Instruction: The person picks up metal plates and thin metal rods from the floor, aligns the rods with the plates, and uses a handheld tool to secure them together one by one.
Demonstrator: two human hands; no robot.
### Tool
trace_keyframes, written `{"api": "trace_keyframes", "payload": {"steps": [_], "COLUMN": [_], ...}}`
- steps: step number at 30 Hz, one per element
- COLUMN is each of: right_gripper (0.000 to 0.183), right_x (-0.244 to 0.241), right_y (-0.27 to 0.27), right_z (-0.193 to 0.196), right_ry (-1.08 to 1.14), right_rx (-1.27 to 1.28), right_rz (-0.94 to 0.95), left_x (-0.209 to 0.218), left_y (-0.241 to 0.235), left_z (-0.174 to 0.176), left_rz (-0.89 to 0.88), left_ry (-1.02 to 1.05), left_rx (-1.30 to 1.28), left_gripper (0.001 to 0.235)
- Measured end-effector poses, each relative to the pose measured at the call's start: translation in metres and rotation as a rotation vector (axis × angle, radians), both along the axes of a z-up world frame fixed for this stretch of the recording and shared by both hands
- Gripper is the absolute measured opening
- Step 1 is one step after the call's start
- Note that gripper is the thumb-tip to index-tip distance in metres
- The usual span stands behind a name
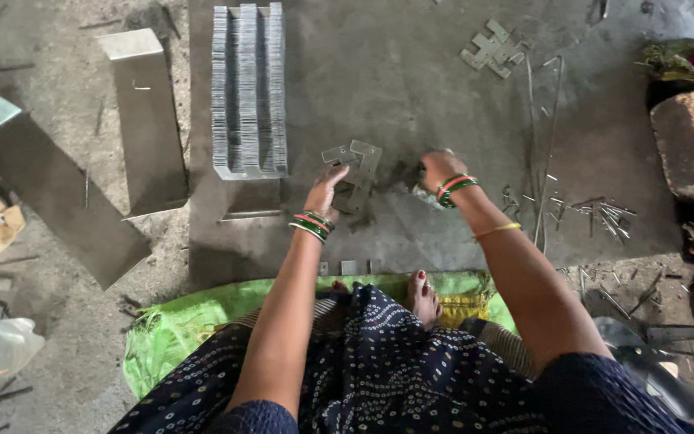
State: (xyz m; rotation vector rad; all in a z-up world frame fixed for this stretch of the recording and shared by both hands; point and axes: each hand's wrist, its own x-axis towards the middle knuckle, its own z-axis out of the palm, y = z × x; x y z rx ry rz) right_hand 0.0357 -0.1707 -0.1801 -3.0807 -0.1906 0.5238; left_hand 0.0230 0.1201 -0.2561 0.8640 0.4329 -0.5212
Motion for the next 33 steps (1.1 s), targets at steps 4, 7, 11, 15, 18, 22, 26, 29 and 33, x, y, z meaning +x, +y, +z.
{"api": "trace_keyframes", "payload": {"steps": [4, 7, 11, 15, 18, 22, 26, 29, 33], "right_gripper": [0.034, 0.045, 0.047, 0.025, 0.05, 0.059, 0.07, 0.076, 0.065], "right_x": [-0.003, -0.002, -0.013, -0.074, -0.135, -0.157, -0.155, -0.154, -0.149], "right_y": [0.022, 0.059, 0.08, 0.092, 0.124, 0.145, 0.151, 0.153, 0.143], "right_z": [0.038, 0.08, 0.096, 0.044, 0.015, 0.018, 0.026, 0.028, 0.012], "right_ry": [-0.016, -0.171, -0.283, 0.276, 0.224, 0.223, 0.076, 0.223, 0.298], "right_rx": [0.228, 0.422, 0.349, -0.024, 0.239, 0.285, 0.275, 0.33, 0.415], "right_rz": [-0.149, -0.056, -0.058, 0.202, 0.39, 0.444, 0.507, 0.395, 0.316], "left_x": [0.001, -0.004, -0.002, 0.003, 0.006, 0.003, 0.002, -0.003, -0.005], "left_y": [-0.007, -0.007, 0.007, 0.024, 0.025, 0.024, 0.016, 0.014, 0.014], "left_z": [-0.012, 0.013, 0.052, 0.075, 0.087, 0.099, 0.103, 0.107, 0.124], "left_rz": [-0.012, 0.004, 0.015, 0.027, 0.146, 0.038, 0.08, 0.151, 0.117], "left_ry": [-0.264, -0.051, 0.08, -0.101, -0.024, -0.245, -0.229, -0.165, -0.161], "left_rx": [0.037, -0.313, -0.046, -0.242, -0.095, -0.365, -0.318, -0.266, -0.304], "left_gripper": [0.046, 0.062, 0.088, 0.087, 0.082, 0.082, 0.078, 0.067, 0.064]}}
